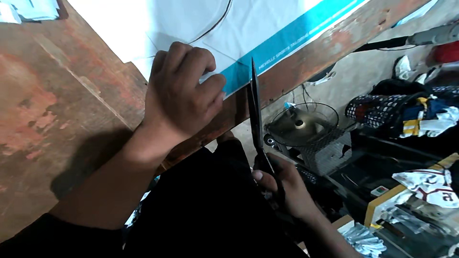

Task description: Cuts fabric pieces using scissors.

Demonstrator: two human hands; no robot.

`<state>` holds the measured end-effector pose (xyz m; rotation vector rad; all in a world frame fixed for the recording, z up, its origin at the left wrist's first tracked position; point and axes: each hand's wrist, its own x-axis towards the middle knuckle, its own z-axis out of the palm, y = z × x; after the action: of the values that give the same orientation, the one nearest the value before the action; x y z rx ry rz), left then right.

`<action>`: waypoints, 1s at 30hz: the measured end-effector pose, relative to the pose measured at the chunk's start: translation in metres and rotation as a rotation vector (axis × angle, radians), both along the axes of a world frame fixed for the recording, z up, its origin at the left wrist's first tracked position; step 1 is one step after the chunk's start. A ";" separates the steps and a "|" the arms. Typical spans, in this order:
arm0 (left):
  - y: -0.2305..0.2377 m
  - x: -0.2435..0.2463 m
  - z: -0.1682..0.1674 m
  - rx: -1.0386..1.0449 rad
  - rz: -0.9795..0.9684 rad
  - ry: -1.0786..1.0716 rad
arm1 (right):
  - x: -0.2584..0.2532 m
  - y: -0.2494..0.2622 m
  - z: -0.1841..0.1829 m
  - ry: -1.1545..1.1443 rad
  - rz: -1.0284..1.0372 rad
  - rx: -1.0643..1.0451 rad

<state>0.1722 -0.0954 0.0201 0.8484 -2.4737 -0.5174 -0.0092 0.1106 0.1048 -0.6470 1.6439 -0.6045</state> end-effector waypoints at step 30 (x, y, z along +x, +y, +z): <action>0.021 -0.004 0.012 -0.010 0.127 0.006 | -0.165 -0.098 0.002 0.043 0.719 0.119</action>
<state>0.1680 -0.0741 0.0322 0.9901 -2.3957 -0.4615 -0.1743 0.0124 0.1064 -1.0914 1.3426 0.0299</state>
